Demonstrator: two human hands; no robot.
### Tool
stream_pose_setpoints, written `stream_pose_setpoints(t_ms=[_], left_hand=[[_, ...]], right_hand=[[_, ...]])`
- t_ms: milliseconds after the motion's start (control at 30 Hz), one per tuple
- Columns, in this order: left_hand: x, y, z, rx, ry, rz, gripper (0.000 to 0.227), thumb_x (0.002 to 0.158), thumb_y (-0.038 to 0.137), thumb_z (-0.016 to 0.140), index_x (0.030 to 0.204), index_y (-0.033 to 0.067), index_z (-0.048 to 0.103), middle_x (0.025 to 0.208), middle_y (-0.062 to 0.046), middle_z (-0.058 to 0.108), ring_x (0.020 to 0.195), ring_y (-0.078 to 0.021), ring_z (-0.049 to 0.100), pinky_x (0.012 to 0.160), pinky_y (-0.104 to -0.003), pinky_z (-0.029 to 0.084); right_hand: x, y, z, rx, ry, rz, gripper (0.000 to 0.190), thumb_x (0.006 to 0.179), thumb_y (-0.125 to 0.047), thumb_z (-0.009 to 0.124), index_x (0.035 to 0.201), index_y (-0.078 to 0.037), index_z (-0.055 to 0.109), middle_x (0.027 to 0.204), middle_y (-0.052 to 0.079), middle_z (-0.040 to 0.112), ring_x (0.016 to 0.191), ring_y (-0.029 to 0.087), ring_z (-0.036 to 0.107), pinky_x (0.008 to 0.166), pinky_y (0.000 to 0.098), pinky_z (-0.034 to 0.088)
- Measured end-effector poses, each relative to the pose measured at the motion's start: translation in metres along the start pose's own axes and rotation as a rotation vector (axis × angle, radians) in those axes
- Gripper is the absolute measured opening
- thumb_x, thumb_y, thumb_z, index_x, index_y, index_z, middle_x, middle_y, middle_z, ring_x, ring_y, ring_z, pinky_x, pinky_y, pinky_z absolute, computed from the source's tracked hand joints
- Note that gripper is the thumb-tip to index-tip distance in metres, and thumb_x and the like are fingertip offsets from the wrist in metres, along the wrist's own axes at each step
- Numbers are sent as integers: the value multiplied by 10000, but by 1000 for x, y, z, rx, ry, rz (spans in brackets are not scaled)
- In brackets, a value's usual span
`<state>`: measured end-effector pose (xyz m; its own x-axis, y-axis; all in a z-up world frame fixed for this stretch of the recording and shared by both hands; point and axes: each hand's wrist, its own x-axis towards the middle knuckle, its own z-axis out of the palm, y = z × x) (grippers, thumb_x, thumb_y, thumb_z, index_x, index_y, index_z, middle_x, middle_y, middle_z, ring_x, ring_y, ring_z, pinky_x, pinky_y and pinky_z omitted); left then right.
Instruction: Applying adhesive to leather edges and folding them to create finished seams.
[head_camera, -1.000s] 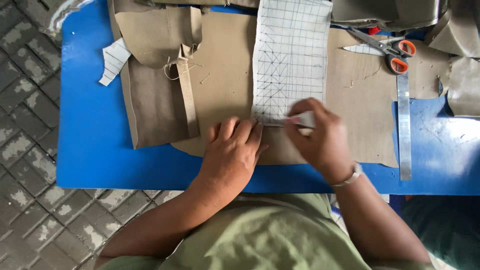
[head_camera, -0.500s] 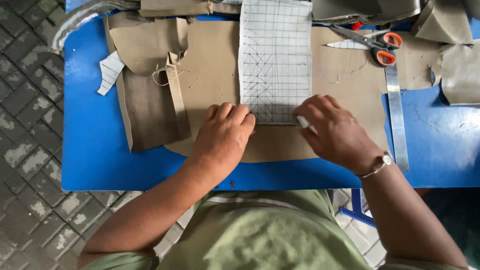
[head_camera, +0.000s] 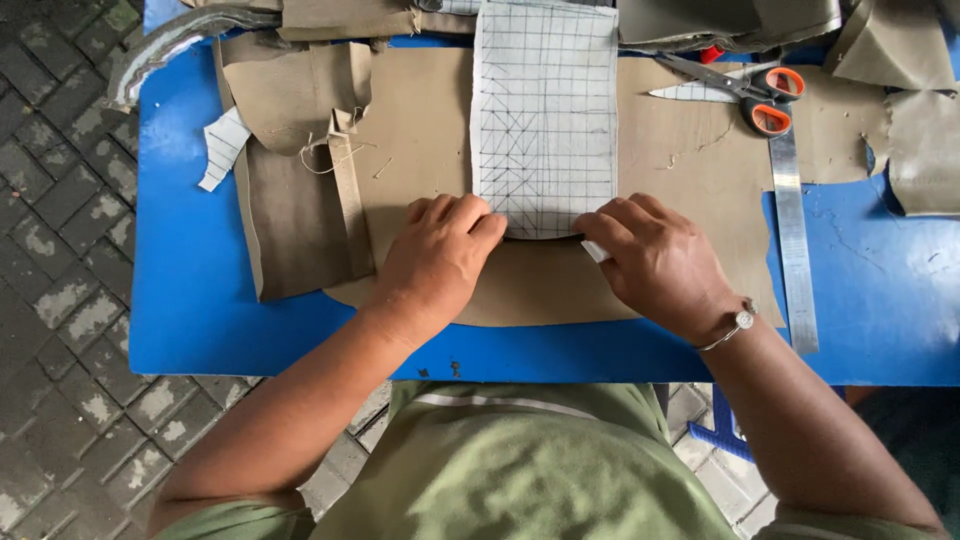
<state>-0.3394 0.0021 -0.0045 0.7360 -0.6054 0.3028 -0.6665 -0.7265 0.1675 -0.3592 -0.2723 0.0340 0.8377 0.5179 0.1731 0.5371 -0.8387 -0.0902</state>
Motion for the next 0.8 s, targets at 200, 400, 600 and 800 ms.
stream_pose_setpoints(t_ms=[200,400,600,800], left_hand=[[6,14,-20,-94,-23,32,244,981,27,613,1187,158,621,989,-31,526,967,-277,621,871,-446,508],[5,16,5,88,166,159,106,958,110,681,1054,146,653,995,-40,556,1014,-248,607,878,-388,520],[-3,49,-2,172,172,63,232,998,207,581,1137,56,689,1025,-134,597,1006,-301,592,816,-414,501],[0,77,-18,179,79,-80,605,987,514,560,1426,98,579,1137,-231,604,1062,-386,612,951,-545,483]], right_hand=[[-4,3,6,122,112,-22,392,775,7,640,1123,-165,691,937,42,608,851,267,673,684,406,590],[-4,0,3,60,131,-78,418,737,-1,686,1105,-197,724,939,49,617,821,248,670,679,392,598],[-1,-4,-3,12,104,-83,406,734,2,705,1090,-189,742,926,69,620,808,270,678,644,392,595],[2,-2,-6,29,-28,-5,326,844,-29,646,1089,-216,754,916,45,644,826,208,702,679,310,597]])
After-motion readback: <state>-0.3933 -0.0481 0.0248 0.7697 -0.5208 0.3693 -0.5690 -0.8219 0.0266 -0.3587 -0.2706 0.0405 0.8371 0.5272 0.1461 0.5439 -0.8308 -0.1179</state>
